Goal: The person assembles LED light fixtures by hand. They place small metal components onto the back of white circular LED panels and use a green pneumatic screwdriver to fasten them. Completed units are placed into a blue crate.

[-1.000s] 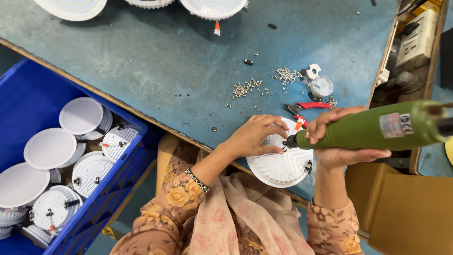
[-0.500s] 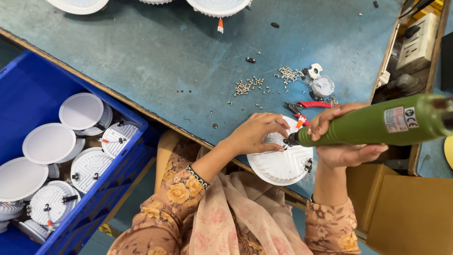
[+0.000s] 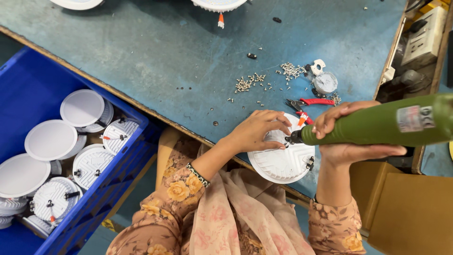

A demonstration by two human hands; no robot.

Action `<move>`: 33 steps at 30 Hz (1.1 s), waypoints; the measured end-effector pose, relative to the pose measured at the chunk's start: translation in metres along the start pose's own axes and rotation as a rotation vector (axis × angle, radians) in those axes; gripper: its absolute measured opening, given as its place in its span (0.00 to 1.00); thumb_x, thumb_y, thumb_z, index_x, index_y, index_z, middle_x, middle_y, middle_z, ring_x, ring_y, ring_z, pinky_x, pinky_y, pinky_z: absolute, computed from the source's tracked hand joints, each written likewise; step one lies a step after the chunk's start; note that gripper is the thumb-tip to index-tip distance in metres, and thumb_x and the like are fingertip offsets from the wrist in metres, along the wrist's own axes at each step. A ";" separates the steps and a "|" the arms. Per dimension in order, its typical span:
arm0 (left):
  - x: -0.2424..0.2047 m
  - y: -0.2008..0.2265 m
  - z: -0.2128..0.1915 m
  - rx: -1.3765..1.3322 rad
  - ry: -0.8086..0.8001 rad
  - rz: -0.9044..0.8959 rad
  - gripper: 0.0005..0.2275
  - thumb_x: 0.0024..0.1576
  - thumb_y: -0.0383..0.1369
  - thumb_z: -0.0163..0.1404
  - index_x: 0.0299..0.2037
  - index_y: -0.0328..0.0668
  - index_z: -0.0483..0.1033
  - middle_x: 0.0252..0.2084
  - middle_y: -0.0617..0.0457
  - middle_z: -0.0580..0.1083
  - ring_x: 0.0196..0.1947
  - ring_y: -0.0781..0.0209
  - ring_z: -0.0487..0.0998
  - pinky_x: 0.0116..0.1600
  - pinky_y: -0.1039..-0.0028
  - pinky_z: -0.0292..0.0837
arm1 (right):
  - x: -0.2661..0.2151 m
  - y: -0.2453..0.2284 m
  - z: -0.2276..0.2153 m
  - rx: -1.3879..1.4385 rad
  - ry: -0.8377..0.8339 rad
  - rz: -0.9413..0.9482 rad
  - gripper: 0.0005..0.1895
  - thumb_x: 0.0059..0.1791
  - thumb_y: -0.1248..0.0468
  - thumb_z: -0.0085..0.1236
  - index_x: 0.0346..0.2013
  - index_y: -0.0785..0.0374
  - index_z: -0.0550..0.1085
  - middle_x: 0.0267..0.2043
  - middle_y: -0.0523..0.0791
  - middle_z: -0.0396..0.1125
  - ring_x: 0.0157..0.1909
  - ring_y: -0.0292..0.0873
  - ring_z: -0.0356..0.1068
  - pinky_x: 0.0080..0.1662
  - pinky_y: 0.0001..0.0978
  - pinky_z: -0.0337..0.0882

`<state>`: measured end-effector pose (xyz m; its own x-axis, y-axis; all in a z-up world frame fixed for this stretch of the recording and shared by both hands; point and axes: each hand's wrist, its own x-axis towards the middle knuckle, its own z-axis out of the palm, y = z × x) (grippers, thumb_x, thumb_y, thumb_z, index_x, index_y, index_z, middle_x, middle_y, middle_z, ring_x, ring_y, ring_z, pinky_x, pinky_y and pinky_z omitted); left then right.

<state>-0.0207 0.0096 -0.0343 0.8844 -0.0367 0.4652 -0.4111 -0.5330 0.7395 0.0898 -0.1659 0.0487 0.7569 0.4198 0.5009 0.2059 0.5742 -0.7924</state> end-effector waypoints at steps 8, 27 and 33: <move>0.001 0.001 0.000 -0.009 -0.004 -0.008 0.14 0.53 0.46 0.61 0.45 0.54 0.80 0.58 0.63 0.73 0.65 0.58 0.69 0.68 0.60 0.59 | 0.000 0.000 -0.003 0.014 0.006 0.009 0.52 0.45 0.17 0.34 0.39 0.68 0.61 0.24 0.52 0.58 0.19 0.46 0.60 0.26 0.34 0.65; 0.000 0.001 0.001 -0.028 0.004 -0.015 0.15 0.51 0.45 0.63 0.45 0.54 0.81 0.57 0.63 0.74 0.63 0.58 0.70 0.67 0.61 0.59 | -0.004 -0.017 -0.009 -0.062 -0.006 -0.039 0.47 0.46 0.21 0.40 0.40 0.68 0.61 0.26 0.52 0.58 0.20 0.46 0.61 0.26 0.34 0.67; -0.001 0.002 0.001 -0.028 0.007 -0.026 0.14 0.51 0.44 0.63 0.45 0.54 0.80 0.57 0.63 0.74 0.63 0.59 0.70 0.67 0.61 0.59 | -0.007 -0.016 -0.018 -0.079 0.015 -0.030 0.47 0.46 0.21 0.38 0.39 0.68 0.61 0.24 0.53 0.58 0.19 0.46 0.61 0.25 0.36 0.67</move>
<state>-0.0217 0.0081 -0.0338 0.8935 -0.0173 0.4488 -0.3940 -0.5099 0.7647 0.0924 -0.1910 0.0511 0.7588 0.3926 0.5198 0.2762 0.5288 -0.8026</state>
